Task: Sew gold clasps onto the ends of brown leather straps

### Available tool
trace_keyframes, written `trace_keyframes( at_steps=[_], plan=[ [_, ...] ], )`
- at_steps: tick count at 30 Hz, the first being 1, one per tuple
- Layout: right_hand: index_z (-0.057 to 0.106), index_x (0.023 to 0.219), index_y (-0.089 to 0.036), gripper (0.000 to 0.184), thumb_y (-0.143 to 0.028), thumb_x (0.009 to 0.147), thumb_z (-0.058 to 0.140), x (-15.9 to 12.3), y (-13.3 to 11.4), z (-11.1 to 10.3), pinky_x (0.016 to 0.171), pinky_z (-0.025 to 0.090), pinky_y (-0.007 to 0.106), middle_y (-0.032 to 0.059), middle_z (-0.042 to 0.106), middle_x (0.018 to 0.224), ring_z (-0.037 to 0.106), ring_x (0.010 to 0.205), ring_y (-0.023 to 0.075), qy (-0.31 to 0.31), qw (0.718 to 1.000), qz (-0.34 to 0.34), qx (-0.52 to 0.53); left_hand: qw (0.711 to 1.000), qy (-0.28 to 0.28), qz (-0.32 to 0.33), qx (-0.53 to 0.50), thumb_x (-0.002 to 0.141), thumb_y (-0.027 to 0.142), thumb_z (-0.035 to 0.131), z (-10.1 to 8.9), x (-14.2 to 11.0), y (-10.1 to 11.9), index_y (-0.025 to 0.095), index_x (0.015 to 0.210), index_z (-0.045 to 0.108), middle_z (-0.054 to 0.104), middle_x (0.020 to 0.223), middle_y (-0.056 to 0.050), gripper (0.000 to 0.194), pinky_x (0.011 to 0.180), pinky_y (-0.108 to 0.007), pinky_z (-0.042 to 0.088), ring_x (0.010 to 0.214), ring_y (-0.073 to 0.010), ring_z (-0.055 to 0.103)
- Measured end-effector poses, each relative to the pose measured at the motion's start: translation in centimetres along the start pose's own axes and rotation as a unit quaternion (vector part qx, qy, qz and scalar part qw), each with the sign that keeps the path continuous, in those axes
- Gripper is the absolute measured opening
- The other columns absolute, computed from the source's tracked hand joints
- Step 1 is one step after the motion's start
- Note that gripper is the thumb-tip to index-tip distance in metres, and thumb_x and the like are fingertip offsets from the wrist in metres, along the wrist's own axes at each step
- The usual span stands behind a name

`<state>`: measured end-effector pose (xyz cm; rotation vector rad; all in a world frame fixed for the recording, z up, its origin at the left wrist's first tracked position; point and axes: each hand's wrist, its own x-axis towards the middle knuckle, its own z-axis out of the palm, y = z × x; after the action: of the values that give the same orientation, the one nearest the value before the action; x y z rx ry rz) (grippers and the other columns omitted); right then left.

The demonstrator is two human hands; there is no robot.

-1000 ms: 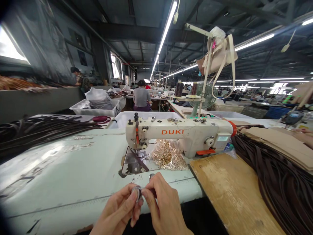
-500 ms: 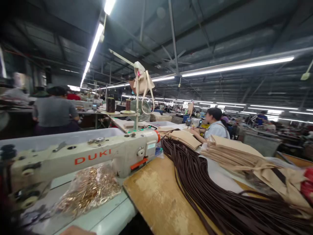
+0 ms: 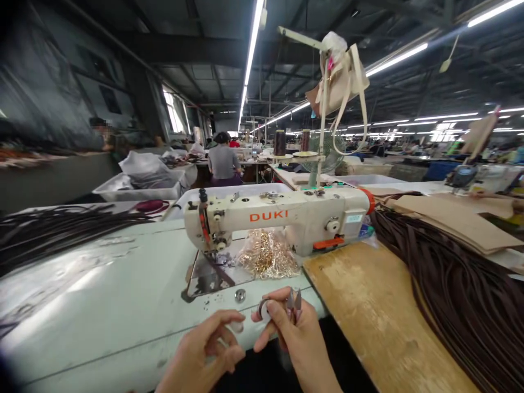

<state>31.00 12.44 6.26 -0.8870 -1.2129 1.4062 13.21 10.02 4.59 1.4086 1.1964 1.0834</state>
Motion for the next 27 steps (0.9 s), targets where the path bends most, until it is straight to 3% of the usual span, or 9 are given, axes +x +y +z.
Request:
trace_keyframes(
  at_steps=[3, 7, 9, 14, 17, 19, 21, 24, 27],
  plan=[
    [0.055, 0.095, -0.017, 0.029, -0.044, 0.087, 0.059, -0.2, 0.2, 0.2, 0.039, 0.02, 0.018, 0.0039, 0.065, 0.079, 0.056, 0.048, 0.0083, -0.013, 0.999, 0.004, -0.034, 0.996, 0.009, 0.018, -0.09, 0.068, 0.037, 0.078, 1.0, 0.9, 1.0, 0.018, 0.103, 0.058, 0.064, 0.072, -0.003, 0.045, 0.055, -0.027, 0.052, 0.058, -0.017, 0.061],
    [0.058, 0.11, -0.017, 0.04, -0.047, 0.083, 0.064, -0.2, 0.3, 0.2, 0.038, 0.017, 0.018, -0.0027, 0.055, 0.065, 0.033, 0.04, 0.0031, 0.023, 0.996, -0.002, -0.082, 0.987, 0.054, 0.043, -0.144, 0.067, 0.036, 0.078, 2.3, 1.5, 1.4, 0.017, 0.088, 0.066, 0.054, 0.097, -0.007, 0.03, 0.045, -0.025, 0.054, 0.069, -0.0174, 0.06],
    [0.056, 0.119, -0.019, 0.046, -0.047, 0.083, 0.064, -0.3, 0.3, 0.1, 0.037, 0.017, 0.018, -0.004, 0.053, 0.064, 0.028, 0.04, 0.0027, 0.013, 0.996, 0.006, -0.09, 0.985, 0.063, 0.048, -0.153, 0.068, 0.036, 0.078, 2.3, 1.6, 1.4, 0.017, 0.084, 0.07, 0.048, 0.098, -0.006, 0.027, 0.04, -0.022, 0.051, 0.068, -0.0159, 0.058],
    [0.061, 0.111, -0.019, 0.039, -0.046, 0.083, 0.064, -0.6, 0.2, 0.1, 0.039, 0.026, 0.018, -0.0015, 0.058, 0.067, 0.036, 0.043, 0.0045, -0.031, 0.993, 0.025, -0.109, 0.981, 0.076, 0.047, -0.171, 0.072, 0.037, 0.076, 1.8, 1.3, 1.4, 0.014, 0.068, 0.068, 0.046, 0.085, -0.003, 0.025, 0.042, -0.02, 0.046, 0.065, -0.0133, 0.054],
    [0.063, 0.1, -0.019, 0.029, -0.043, 0.084, 0.064, -0.5, -0.1, 0.4, 0.053, 0.041, 0.02, 0.0026, 0.065, 0.079, 0.049, 0.051, 0.0068, -0.02, 0.996, 0.005, -0.083, 0.975, 0.092, 0.058, -0.193, 0.075, 0.039, 0.073, 1.7, 1.0, 1.5, 0.014, 0.067, 0.064, 0.047, 0.087, -0.004, 0.028, 0.048, -0.02, 0.047, 0.069, -0.0135, 0.052],
    [0.061, 0.097, -0.019, 0.026, -0.042, 0.085, 0.064, -0.4, -0.2, 0.6, 0.058, 0.044, 0.021, 0.0058, 0.067, 0.091, 0.055, 0.057, 0.0078, -0.01, 0.999, -0.001, -0.045, 0.97, 0.097, 0.056, -0.218, 0.078, 0.041, 0.07, 1.6, 0.8, 1.3, 0.014, 0.07, 0.062, 0.047, 0.091, -0.005, 0.03, 0.05, -0.019, 0.047, 0.071, -0.0127, 0.05],
    [0.059, 0.101, -0.019, 0.026, -0.041, 0.087, 0.062, -0.2, -0.1, 0.6, 0.047, 0.036, 0.016, 0.0076, 0.067, 0.092, 0.05, 0.05, 0.0048, 0.012, 1.0, 0.015, -0.004, 0.964, 0.082, 0.044, -0.249, 0.08, 0.043, 0.068, 1.4, 0.6, 0.8, 0.015, 0.073, 0.06, 0.047, 0.091, -0.005, 0.031, 0.049, -0.018, 0.045, 0.07, -0.0123, 0.048],
    [0.055, 0.106, -0.018, 0.028, -0.04, 0.09, 0.058, 0.0, 0.4, 0.7, 0.036, 0.011, 0.015, 0.0072, 0.067, 0.081, 0.023, 0.037, -0.0012, 0.028, 0.996, 0.041, 0.072, 0.958, 0.014, 0.024, -0.284, 0.082, 0.047, 0.065, 1.0, 0.1, -0.8, 0.017, 0.078, 0.057, 0.048, 0.084, -0.004, 0.031, 0.044, -0.018, 0.04, 0.061, -0.0104, 0.046],
    [0.054, 0.1, -0.016, 0.025, -0.038, 0.09, 0.059, 0.3, 0.9, 0.6, 0.037, 0.005, 0.016, 0.007, 0.066, 0.081, 0.018, 0.038, -0.0018, 0.023, 0.983, 0.071, 0.168, 0.973, -0.092, 0.022, -0.211, 0.078, 0.054, 0.066, 0.2, -0.7, -2.6, 0.017, 0.072, 0.058, 0.053, 0.081, -0.005, 0.039, 0.049, -0.021, 0.041, 0.058, -0.0106, 0.049]
  ],
)
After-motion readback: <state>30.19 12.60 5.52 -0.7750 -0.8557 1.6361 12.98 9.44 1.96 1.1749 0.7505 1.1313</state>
